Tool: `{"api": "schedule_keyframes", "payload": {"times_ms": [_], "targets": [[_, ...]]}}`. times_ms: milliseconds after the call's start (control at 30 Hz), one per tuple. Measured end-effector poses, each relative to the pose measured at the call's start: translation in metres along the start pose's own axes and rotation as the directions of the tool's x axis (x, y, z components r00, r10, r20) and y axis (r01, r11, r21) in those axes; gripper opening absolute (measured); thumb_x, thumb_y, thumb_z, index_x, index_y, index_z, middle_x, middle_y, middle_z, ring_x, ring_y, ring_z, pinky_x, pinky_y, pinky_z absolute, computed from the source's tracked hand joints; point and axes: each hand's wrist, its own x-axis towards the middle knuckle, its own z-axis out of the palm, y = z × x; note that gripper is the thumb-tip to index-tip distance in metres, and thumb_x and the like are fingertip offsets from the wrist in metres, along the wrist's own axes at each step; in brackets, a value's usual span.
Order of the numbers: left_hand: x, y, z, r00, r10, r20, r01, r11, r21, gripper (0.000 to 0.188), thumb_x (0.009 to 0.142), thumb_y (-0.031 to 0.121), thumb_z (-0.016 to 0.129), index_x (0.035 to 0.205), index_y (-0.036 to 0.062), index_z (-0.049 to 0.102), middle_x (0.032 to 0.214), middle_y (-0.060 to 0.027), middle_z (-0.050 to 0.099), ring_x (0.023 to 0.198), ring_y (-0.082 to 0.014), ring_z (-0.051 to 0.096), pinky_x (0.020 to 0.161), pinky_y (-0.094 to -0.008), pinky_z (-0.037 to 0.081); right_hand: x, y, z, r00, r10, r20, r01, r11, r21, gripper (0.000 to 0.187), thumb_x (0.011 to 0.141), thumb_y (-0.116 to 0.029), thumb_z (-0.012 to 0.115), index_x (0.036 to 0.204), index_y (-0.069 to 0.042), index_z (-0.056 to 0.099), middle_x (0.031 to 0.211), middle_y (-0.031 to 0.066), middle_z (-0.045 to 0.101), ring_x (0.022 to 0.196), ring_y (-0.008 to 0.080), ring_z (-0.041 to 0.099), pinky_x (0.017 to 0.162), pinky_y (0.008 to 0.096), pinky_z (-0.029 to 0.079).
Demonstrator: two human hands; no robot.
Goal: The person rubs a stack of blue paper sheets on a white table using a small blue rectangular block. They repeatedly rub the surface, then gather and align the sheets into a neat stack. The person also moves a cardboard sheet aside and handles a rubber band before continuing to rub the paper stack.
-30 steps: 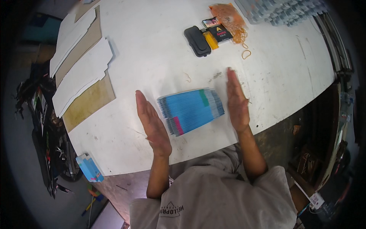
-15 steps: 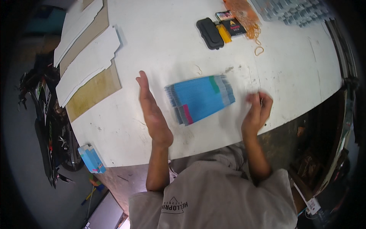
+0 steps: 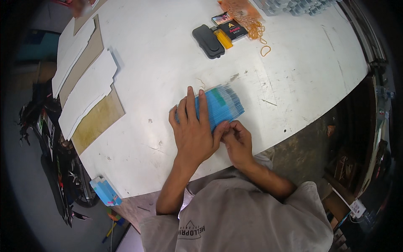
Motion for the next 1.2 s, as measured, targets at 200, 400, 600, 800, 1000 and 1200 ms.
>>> {"api": "schedule_keyframes", "payload": {"times_ms": [200,400,600,800,1000,1200], "targets": [[-0.002,-0.003,0.003,0.999,0.029,-0.032,-0.029,1.000,-0.008,0.088,0.097,0.047,0.065,0.154,-0.0133,0.036,0.161,-0.0349,0.032,0.139,-0.0458,0.040,0.113,-0.0619,0.023,-0.007,-0.002,0.001,0.991,0.096,0.089,-0.118,0.949,0.293,0.011,0.107,-0.010,0.061,0.113,-0.001,0.059,0.093,0.0028,0.064,0.089,0.0101,0.060,0.089,0.0309,0.050],[-0.003,-0.004,0.002,0.999,0.028,-0.019,-0.028,0.999,-0.030,0.088,0.096,0.045,0.066,0.154,-0.0143,0.035,0.161,-0.0350,0.032,0.139,-0.0460,0.039,0.113,-0.0619,0.023,-0.006,-0.024,0.019,0.987,0.144,-0.069,-0.127,0.971,0.204,0.011,0.108,-0.010,0.060,0.110,0.001,0.059,0.096,0.0069,0.067,0.088,0.0141,0.064,0.085,0.0332,0.055],[-0.004,-0.004,0.003,1.000,0.025,-0.014,-0.026,0.999,-0.027,0.090,0.097,0.044,0.065,0.154,-0.0167,0.031,0.161,-0.0351,0.031,0.137,-0.0460,0.040,0.112,-0.0610,0.024,0.001,-0.018,0.003,0.991,0.131,-0.023,-0.126,0.981,0.150,0.013,0.108,-0.009,0.057,0.110,0.004,0.059,0.099,0.0099,0.068,0.089,0.0165,0.066,0.085,0.0348,0.060],[-0.003,-0.003,0.002,1.000,0.020,-0.019,-0.019,0.999,0.039,0.090,0.097,0.049,0.065,0.151,-0.0181,0.038,0.159,-0.0356,0.036,0.130,-0.0417,0.044,0.108,-0.0572,0.028,0.003,-0.024,0.006,0.987,0.148,-0.068,-0.137,0.980,0.146,0.015,0.108,-0.011,0.059,0.109,0.004,0.059,0.097,0.0114,0.068,0.088,0.0178,0.067,0.084,0.0363,0.062],[-0.003,-0.005,0.003,1.000,0.017,-0.021,-0.016,0.999,0.031,0.091,0.095,0.048,0.068,0.150,-0.0181,0.038,0.154,-0.0335,0.041,0.128,-0.0407,0.045,0.105,-0.0556,0.030,0.008,-0.033,0.004,0.991,0.094,-0.097,-0.082,0.989,0.122,0.017,0.107,-0.011,0.059,0.109,0.006,0.059,0.096,0.0144,0.070,0.084,0.0210,0.071,0.083,0.0377,0.063],[-0.004,-0.005,0.004,0.999,0.018,-0.029,-0.019,1.000,-0.007,0.093,0.095,0.048,0.069,0.150,-0.0184,0.036,0.153,-0.0326,0.042,0.129,-0.0409,0.043,0.104,-0.0564,0.028,0.012,-0.037,0.001,0.989,0.071,-0.130,-0.065,0.997,0.050,0.016,0.106,-0.007,0.058,0.108,0.009,0.058,0.094,0.0160,0.070,0.081,0.0239,0.072,0.080,0.0385,0.064]]}}
